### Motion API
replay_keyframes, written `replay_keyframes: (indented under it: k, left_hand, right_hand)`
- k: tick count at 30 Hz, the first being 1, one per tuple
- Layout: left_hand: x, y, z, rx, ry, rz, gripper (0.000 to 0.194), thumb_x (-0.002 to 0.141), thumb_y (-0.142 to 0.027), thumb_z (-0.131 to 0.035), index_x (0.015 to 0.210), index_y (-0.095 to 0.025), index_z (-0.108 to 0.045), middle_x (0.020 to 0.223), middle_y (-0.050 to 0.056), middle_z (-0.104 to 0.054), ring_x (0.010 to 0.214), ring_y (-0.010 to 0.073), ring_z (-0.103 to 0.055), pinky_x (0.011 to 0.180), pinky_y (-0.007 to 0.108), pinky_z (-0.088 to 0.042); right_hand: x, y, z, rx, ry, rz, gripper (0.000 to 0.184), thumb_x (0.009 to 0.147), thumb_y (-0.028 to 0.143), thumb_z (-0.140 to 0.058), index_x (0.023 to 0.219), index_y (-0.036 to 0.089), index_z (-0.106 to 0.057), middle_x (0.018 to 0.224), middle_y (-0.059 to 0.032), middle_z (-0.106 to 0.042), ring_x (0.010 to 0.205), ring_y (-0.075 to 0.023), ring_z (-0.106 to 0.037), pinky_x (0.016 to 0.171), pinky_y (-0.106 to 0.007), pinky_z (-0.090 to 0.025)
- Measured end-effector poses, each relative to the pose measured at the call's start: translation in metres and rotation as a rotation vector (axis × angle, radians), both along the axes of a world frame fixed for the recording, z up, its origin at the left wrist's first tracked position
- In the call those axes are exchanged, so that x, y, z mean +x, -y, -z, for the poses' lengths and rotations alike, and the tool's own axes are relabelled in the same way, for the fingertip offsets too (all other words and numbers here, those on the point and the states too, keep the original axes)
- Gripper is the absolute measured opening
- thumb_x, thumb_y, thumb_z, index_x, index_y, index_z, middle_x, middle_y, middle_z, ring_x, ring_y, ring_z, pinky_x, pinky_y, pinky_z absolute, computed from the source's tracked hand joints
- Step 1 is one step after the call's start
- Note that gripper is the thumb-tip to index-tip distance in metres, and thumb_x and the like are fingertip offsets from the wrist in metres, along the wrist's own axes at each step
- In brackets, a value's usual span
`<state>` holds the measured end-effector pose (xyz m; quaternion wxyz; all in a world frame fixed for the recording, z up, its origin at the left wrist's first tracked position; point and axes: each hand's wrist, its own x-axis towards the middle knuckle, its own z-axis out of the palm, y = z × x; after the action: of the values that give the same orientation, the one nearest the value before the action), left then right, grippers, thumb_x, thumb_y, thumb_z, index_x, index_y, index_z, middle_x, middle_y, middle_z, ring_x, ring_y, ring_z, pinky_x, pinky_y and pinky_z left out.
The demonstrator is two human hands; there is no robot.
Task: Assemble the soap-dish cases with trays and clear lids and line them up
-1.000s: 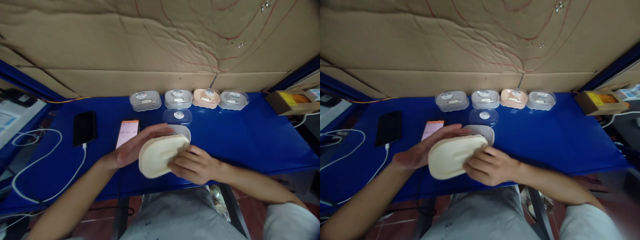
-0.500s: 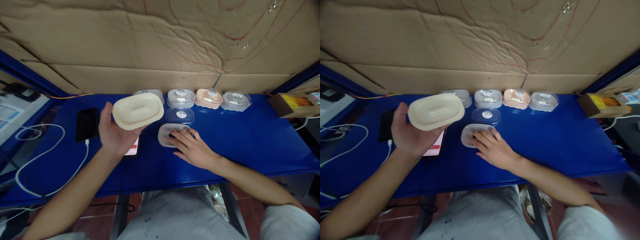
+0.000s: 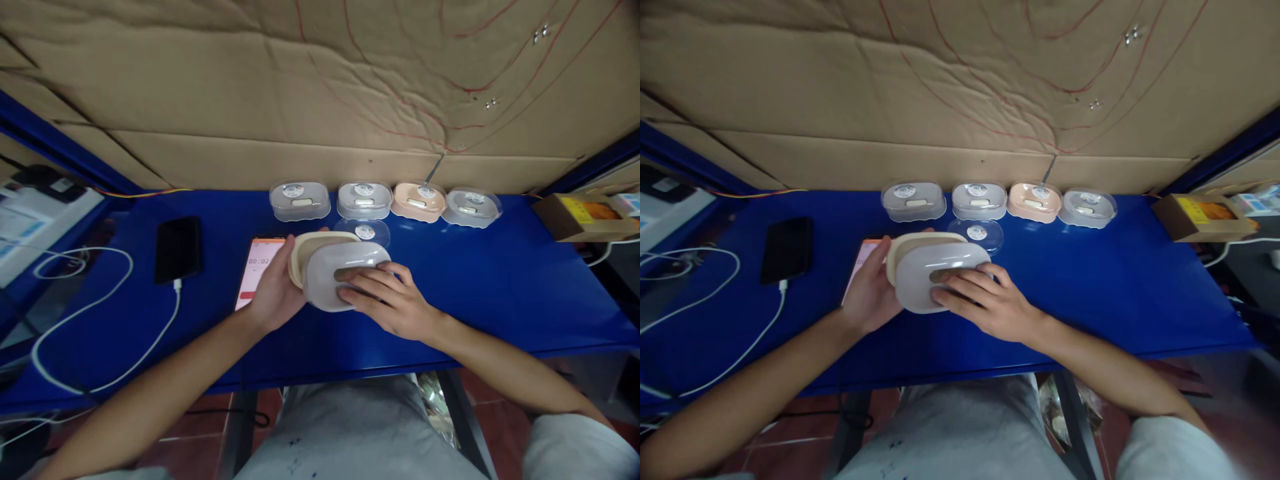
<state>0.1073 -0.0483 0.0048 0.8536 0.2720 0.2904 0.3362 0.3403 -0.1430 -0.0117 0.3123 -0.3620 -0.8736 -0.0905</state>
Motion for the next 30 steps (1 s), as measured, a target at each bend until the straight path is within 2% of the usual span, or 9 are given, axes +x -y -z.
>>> replay_keyframes:
  k: [2,5,10,13,17,23,25,27,30]
  left_hand:
    - [0.001,0.008,0.007,0.014,0.023,0.092,0.057,0.102,-0.066,-0.06,0.138,-0.024,-0.073,0.134,0.009,-0.078,0.129,0.0346,-0.07,0.107,0.047,-0.058]
    - [0.001,0.013,0.016,0.063,0.044,0.16,0.061,0.099,-0.073,-0.061,0.133,-0.025,-0.076,0.133,0.01,-0.078,0.132,0.0346,-0.067,0.105,0.045,-0.057]
    - [-0.001,0.013,0.018,0.078,0.05,0.243,0.072,0.097,-0.083,-0.054,0.138,-0.027,-0.073,0.135,0.011,-0.077,0.134,0.0353,-0.065,0.104,0.046,-0.057]
    - [-0.003,0.015,0.015,0.084,0.06,0.215,0.071,0.095,-0.083,-0.058,0.142,-0.031,-0.07,0.141,0.01,-0.074,0.137,0.035,-0.063,0.106,0.047,-0.056]
    - [-0.004,0.017,0.012,0.094,0.058,0.179,0.057,0.099,-0.061,-0.07,0.147,-0.03,-0.066,0.144,0.009,-0.071,0.138,0.0319,-0.063,0.109,0.043,-0.055]
    - [-0.001,0.014,0.013,-0.047,0.092,0.09,0.034,0.105,-0.048,-0.066,0.126,-0.024,-0.075,0.123,0.006,-0.081,0.12,0.0249,-0.073,0.096,0.032,-0.062]
    - [-0.001,0.013,0.013,-0.067,0.082,0.084,0.034,0.106,-0.048,-0.063,0.124,-0.022,-0.076,0.118,0.006,-0.082,0.118,0.026,-0.075,0.096,0.034,-0.063]
    - [-0.002,0.012,0.011,-0.057,0.06,0.058,0.036,0.107,-0.048,-0.061,0.124,-0.021,-0.076,0.118,0.008,-0.083,0.12,0.0283,-0.075,0.098,0.037,-0.064]
    - [-0.004,0.004,0.005,-0.025,0.031,-0.099,0.033,0.106,-0.047,-0.06,0.12,-0.023,-0.077,0.119,0.005,-0.084,0.124,0.0315,-0.075,0.1,0.044,-0.065]
  right_hand:
    - [0.002,-0.003,0.003,-0.012,-0.001,0.007,0.046,0.11,0.019,-0.06,0.156,0.026,-0.057,0.144,-0.0066,-0.075,0.134,-0.021,-0.066,0.116,-0.041,-0.041]
    - [0.004,-0.007,0.006,-0.047,0.002,-0.013,0.053,0.109,0.017,-0.06,0.161,0.026,-0.052,0.149,-0.0079,-0.072,0.138,-0.0216,-0.065,0.118,-0.042,-0.042]
    - [0.001,-0.006,0.007,-0.05,-0.01,-0.058,0.05,0.111,0.014,-0.055,0.16,0.02,-0.051,0.15,-0.0092,-0.071,0.145,-0.0191,-0.061,0.121,-0.041,-0.042]
    - [-0.001,-0.004,0.007,-0.035,0.017,-0.049,0.049,0.11,0.014,-0.056,0.159,0.017,-0.053,0.149,-0.0098,-0.071,0.146,-0.0194,-0.06,0.121,-0.04,-0.043]
    - [-0.002,-0.005,0.006,0.02,0.075,-0.012,0.043,0.11,0.016,-0.058,0.153,0.018,-0.059,0.148,-0.0077,-0.072,0.145,-0.0189,-0.06,0.121,-0.039,-0.045]
    - [-0.007,-0.006,0.01,0.07,0.136,0.018,0.04,0.111,0.013,-0.055,0.15,0.015,-0.062,0.149,-0.0087,-0.071,0.144,-0.0195,-0.062,0.12,-0.038,-0.049]
    - [-0.007,-0.006,0.012,0.047,0.113,-0.008,0.045,0.109,0.012,-0.056,0.154,0.013,-0.058,0.149,-0.0117,-0.071,0.145,-0.0206,-0.061,0.121,-0.039,-0.05]
    - [-0.003,-0.009,0.015,-0.025,0.049,-0.037,0.054,0.109,0.018,-0.059,0.162,0.015,-0.049,0.152,-0.0132,-0.069,0.146,-0.0225,-0.06,0.122,-0.042,-0.049]
    - [0.009,-0.021,0.019,-0.172,-0.101,0.044,0.064,0.111,0.035,-0.055,0.171,0.023,-0.034,0.164,-0.0141,-0.057,0.154,-0.0294,-0.053,0.124,-0.053,-0.047]
